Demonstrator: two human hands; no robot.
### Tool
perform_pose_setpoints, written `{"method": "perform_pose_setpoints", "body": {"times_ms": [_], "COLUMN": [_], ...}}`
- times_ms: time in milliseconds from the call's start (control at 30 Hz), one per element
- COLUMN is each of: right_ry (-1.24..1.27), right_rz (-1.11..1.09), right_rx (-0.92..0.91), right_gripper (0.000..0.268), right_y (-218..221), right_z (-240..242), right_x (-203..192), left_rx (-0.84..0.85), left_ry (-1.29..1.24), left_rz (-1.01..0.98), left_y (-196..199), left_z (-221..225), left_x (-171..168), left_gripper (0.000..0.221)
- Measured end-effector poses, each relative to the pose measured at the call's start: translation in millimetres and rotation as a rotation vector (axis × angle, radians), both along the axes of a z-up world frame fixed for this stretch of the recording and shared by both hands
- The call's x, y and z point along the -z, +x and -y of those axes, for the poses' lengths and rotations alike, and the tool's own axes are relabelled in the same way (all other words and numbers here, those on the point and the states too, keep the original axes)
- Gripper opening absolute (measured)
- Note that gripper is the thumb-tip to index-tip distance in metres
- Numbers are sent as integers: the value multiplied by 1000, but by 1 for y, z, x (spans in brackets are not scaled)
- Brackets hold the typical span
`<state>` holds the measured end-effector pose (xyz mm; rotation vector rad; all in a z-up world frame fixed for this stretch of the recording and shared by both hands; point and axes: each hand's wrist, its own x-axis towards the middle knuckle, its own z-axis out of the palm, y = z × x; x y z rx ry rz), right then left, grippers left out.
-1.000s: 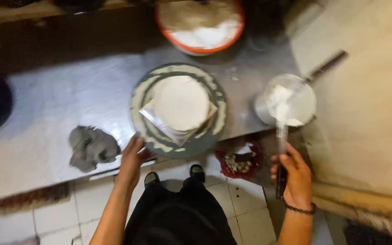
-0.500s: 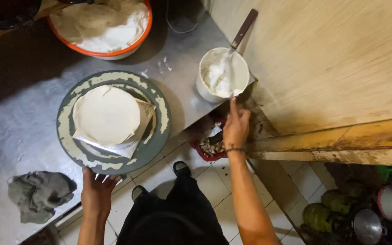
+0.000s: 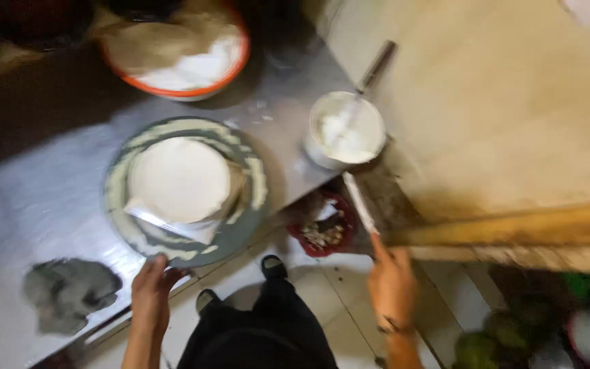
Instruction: Icing a small round cake using a spatula and a turntable in a bakery.
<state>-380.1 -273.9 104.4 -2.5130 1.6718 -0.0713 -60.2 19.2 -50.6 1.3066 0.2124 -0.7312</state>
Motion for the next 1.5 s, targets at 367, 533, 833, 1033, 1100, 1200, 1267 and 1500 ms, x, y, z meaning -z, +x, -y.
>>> {"method": "perform_pose_setpoints", "body": {"times_ms": [367, 533, 833, 1033, 1100, 1200, 1267, 1500], "right_ry": [22, -89, -54, -9, 13, 40, 58, 171], "right_rz": [255, 398, 368, 330, 366, 362, 356, 391], "right_rx": [-258, -451, -464, -471, -499, -487, -489, -513], "right_gripper": [54, 49, 48, 52, 53, 53, 52, 52], "right_y": [104, 143, 167, 172, 174, 177, 178, 176], "right_z": [-49, -62, -69, -79, -82, -87, -88, -88], "right_x": [-43, -43, -43, -44, -44, -48, -47, -45], "left_rx": [-47, -14, -23, -12, -6, -2, 4, 6], "left_ry": [95, 90, 81, 92, 92, 90, 88, 82], "left_rz": [60, 31, -19, -21, -30, -30, -25, -18], "left_y": [34, 26, 27, 26, 26, 24, 24, 24], "left_z": [10, 12, 12, 12, 12, 13, 13, 11], "left_x": [-77, -84, -81, -89, -89, -98, -98, -85], "left_gripper": [58, 62, 64, 65, 65, 65, 64, 61]}}
